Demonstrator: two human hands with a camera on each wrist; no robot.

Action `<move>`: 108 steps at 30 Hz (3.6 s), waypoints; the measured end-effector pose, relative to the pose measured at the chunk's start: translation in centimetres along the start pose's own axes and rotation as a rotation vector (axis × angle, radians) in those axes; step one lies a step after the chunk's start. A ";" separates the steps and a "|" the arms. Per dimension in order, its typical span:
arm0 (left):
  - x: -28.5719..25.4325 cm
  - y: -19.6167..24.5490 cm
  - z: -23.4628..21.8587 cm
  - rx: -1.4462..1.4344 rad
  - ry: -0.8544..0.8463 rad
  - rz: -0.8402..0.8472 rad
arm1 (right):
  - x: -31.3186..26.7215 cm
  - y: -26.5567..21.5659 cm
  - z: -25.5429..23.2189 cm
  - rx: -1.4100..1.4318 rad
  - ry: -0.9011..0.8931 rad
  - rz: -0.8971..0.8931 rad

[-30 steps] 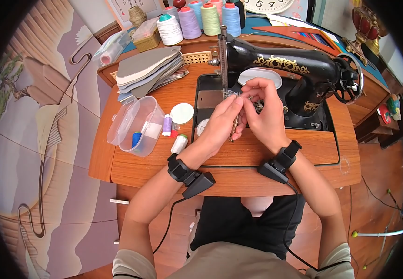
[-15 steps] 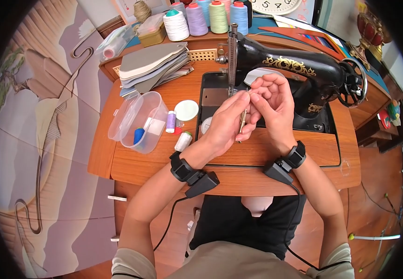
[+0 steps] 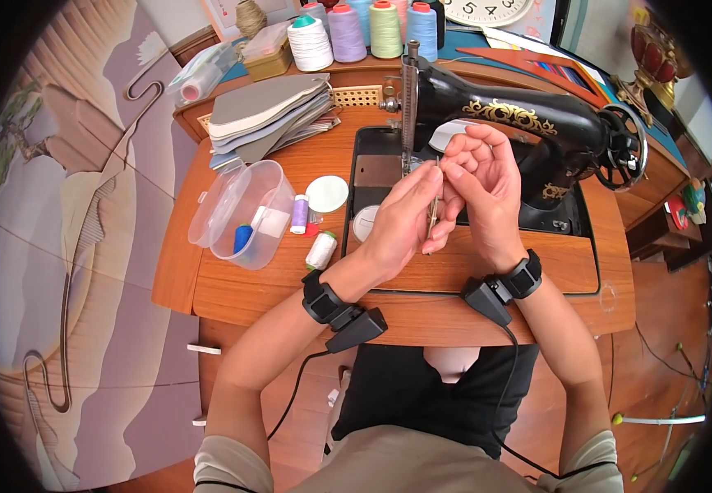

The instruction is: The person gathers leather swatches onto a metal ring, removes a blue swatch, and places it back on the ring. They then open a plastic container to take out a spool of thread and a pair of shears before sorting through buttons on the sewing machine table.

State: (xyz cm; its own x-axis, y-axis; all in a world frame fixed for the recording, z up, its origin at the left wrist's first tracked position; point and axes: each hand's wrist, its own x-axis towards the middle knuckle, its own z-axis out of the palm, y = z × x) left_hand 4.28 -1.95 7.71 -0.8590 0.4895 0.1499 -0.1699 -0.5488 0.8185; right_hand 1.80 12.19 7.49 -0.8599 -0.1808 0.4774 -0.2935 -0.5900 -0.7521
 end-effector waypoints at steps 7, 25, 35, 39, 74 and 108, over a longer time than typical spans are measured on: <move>0.1 -0.5 -0.3 0.179 0.075 0.017 | -0.1 0.1 0.9 -0.843 0.034 -0.384; 0.5 -1.1 -1.0 0.420 0.157 -0.008 | -0.1 -0.3 0.7 -1.268 -0.089 -0.469; 0.1 0.1 0.5 0.159 0.081 0.004 | 0.3 -0.2 0.4 -0.128 0.063 -0.148; 0.0 0.2 -0.2 0.059 0.048 0.025 | 0.8 -1.4 -0.5 0.474 -0.001 0.151; -7.4 3.0 4.7 0.623 0.381 0.431 | -0.9 -2.0 1.7 0.754 -0.479 0.449; -7.5 -1.2 4.1 0.894 0.511 0.710 | -2.0 -0.6 2.6 0.388 -0.464 0.334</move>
State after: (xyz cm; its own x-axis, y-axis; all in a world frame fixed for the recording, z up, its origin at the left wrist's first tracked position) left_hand 12.91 -2.11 7.87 -0.7497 -0.1542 0.6435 0.6223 0.1664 0.7649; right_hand 4.80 10.85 8.11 -0.5854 -0.6687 0.4584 0.2007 -0.6674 -0.7172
